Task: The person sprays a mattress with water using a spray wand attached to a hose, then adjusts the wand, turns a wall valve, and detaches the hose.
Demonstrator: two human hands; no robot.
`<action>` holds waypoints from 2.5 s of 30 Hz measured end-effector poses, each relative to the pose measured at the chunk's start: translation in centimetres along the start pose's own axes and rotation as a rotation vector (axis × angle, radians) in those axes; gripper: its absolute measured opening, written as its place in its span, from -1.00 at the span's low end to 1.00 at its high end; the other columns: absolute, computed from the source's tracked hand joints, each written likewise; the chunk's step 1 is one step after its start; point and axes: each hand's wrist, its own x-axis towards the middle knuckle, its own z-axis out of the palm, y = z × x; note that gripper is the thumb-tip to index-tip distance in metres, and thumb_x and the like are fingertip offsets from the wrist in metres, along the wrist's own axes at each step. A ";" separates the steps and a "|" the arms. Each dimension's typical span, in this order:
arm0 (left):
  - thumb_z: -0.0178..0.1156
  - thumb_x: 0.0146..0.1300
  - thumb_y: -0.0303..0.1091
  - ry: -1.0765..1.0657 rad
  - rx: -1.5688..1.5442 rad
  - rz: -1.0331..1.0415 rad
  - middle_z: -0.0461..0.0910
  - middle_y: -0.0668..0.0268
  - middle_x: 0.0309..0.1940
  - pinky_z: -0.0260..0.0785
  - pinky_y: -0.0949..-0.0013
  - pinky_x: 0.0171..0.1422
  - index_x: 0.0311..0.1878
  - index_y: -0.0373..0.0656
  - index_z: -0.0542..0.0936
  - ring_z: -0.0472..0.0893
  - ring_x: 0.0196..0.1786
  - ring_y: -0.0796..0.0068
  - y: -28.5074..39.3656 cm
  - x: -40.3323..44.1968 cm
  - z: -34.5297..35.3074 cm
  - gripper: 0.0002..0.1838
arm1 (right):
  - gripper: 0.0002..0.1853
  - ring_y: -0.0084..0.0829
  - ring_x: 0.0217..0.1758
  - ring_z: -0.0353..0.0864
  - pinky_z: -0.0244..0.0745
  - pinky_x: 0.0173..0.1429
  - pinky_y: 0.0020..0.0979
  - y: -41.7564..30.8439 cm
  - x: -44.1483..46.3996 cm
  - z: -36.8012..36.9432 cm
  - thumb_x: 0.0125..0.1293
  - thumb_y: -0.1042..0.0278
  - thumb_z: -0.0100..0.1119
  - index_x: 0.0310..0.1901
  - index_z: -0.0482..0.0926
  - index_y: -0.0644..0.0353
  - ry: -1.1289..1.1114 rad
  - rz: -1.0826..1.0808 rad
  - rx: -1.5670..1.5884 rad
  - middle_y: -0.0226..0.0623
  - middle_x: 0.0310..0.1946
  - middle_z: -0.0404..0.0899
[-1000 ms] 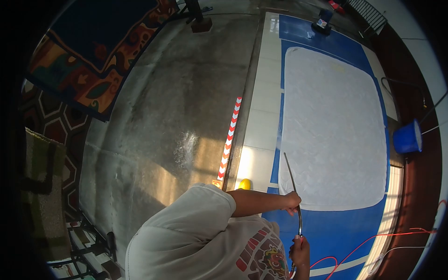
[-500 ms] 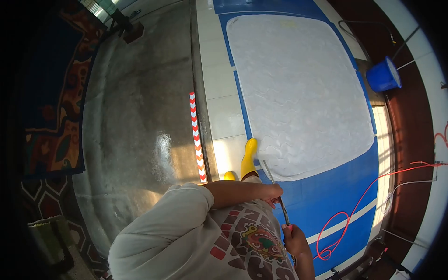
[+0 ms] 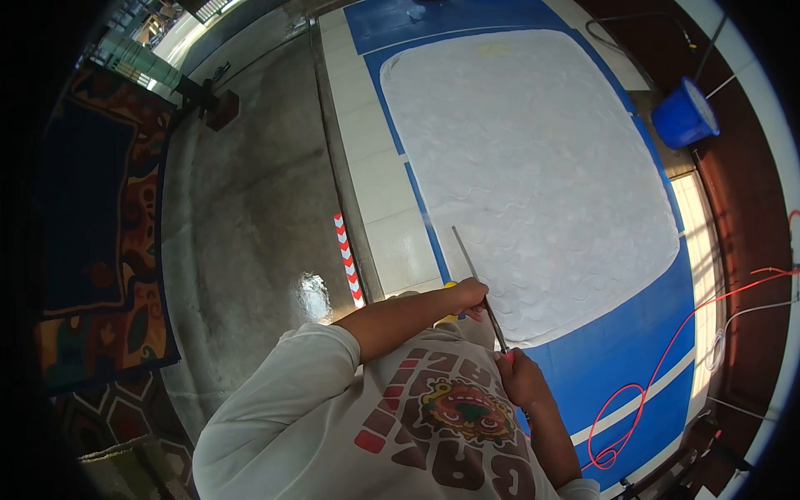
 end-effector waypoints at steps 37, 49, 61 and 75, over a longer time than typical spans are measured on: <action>-0.10 0.23 -0.39 0.218 0.080 0.306 0.46 -0.01 -0.33 0.58 0.26 -0.57 -0.01 -0.41 0.09 0.58 -0.46 0.29 31.9 3.1 -27.3 -0.63 | -0.51 -0.01 -0.36 0.54 0.38 -0.24 -0.21 -30.5 25.5 -5.8 0.30 -0.11 -0.10 -0.29 0.40 0.29 0.079 0.044 0.184 0.05 -0.52 0.50; -0.17 0.22 -0.33 -0.235 0.377 -0.378 0.35 0.26 -0.66 0.58 0.18 -0.42 -0.45 -0.27 0.40 0.40 -0.65 0.42 20.3 3.8 -17.0 -0.76 | -0.53 -0.10 -0.25 0.57 0.40 -0.15 -0.28 -24.6 12.4 -2.5 0.26 -0.04 0.01 -0.10 0.38 0.27 0.111 0.304 0.449 0.02 -0.33 0.56; -0.13 0.23 -0.32 -0.223 0.734 -0.079 0.37 0.20 -0.52 0.57 0.23 -0.51 -0.12 -0.27 0.26 0.47 -0.59 0.41 17.4 2.8 -9.4 -0.77 | -0.54 0.08 -0.18 0.54 0.41 -0.12 -0.13 -21.7 8.0 6.9 0.33 -0.03 -0.13 0.07 0.32 0.18 0.494 0.397 0.821 0.10 -0.30 0.55; -0.17 0.21 -0.34 -0.317 0.856 -0.459 0.40 0.22 -0.54 0.59 0.11 -0.40 -0.27 -0.30 0.39 0.38 -0.63 0.48 10.5 2.5 -8.8 -0.78 | -0.51 0.06 -0.16 0.53 0.39 -0.10 -0.14 -19.8 3.9 10.6 0.32 -0.09 -0.15 -0.11 0.38 0.28 0.449 0.455 0.950 0.11 -0.30 0.53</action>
